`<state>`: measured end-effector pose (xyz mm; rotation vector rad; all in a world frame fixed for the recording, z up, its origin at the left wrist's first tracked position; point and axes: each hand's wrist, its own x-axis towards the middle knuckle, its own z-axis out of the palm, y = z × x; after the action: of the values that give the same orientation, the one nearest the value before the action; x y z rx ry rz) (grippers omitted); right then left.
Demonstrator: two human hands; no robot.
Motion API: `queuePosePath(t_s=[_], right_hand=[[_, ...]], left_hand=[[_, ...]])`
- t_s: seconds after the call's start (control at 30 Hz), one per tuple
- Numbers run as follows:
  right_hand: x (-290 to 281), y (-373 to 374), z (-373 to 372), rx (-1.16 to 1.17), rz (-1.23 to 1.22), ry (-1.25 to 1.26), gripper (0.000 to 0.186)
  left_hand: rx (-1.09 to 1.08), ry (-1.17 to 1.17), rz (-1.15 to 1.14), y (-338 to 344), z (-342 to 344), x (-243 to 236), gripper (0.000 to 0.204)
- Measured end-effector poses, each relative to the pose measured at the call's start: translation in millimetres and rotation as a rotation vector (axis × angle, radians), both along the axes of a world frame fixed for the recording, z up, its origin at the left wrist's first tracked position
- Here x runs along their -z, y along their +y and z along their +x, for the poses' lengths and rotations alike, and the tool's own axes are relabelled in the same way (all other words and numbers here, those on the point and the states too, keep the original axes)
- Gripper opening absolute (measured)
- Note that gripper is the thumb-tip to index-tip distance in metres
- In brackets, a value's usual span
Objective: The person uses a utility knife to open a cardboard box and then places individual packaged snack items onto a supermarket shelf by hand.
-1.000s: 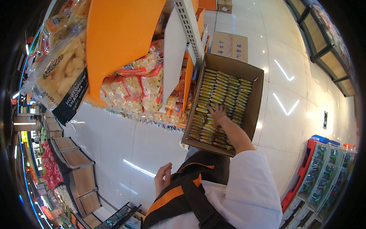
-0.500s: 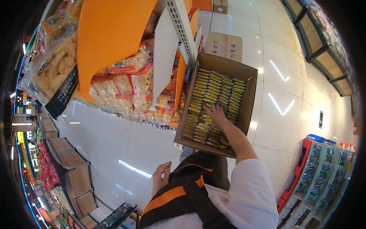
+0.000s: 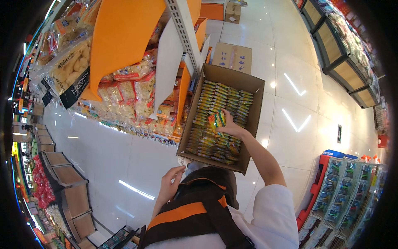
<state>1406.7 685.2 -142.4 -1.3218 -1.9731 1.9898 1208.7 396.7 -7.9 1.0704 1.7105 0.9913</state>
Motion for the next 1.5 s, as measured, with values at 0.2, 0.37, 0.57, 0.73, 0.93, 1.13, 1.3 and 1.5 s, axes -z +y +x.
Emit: queuePosePath(t_s=[0.2, 0.37, 0.57, 0.73, 0.93, 1.13, 1.3, 1.5], right_hand=[[22.8, 1.6, 3.8, 0.114, -0.013, -0.096, 0.114], [22.9, -11.2, 11.9, 0.162, -0.06, 0.068, 0.109], [-20.7, -27.6, 22.3, 0.201, -0.047, 0.252, 0.106], [-52.4, -35.8, 24.9, 0.265, -0.267, 0.423, 0.102], [-115.9, -86.9, -5.8, 0.001, -0.266, 0.686, 0.11], [-158.9, -149.6, -62.2, -0.255, 0.021, 0.611, 0.131], [-187.6, -190.8, -117.5, -0.318, -0.035, 0.684, 0.136], [-185.6, -243.3, -217.1, -0.293, -0.284, 0.79, 0.116]], left_hand=[[0.173, -0.039, 0.039, 46.0, 12.0, -6.6, 0.026], [0.13, -0.102, 0.035, 55.8, 16.0, 0.2, 0.029], [0.006, -0.318, 0.059, 65.6, 17.9, 29.1, 0.037], [-0.063, -0.369, 0.015, 76.7, 26.6, 17.3, 0.048], [-0.126, -0.415, 0.215, 84.0, 26.5, 6.2, 0.074], [-0.233, -0.622, 0.439, 58.7, 21.0, -7.9, 0.081], [-0.239, -0.61, 0.593, 21.2, -20.3, -69.7, 0.093], [-0.418, -0.485, 0.596, -56.3, -110.6, -84.2, 0.094]])
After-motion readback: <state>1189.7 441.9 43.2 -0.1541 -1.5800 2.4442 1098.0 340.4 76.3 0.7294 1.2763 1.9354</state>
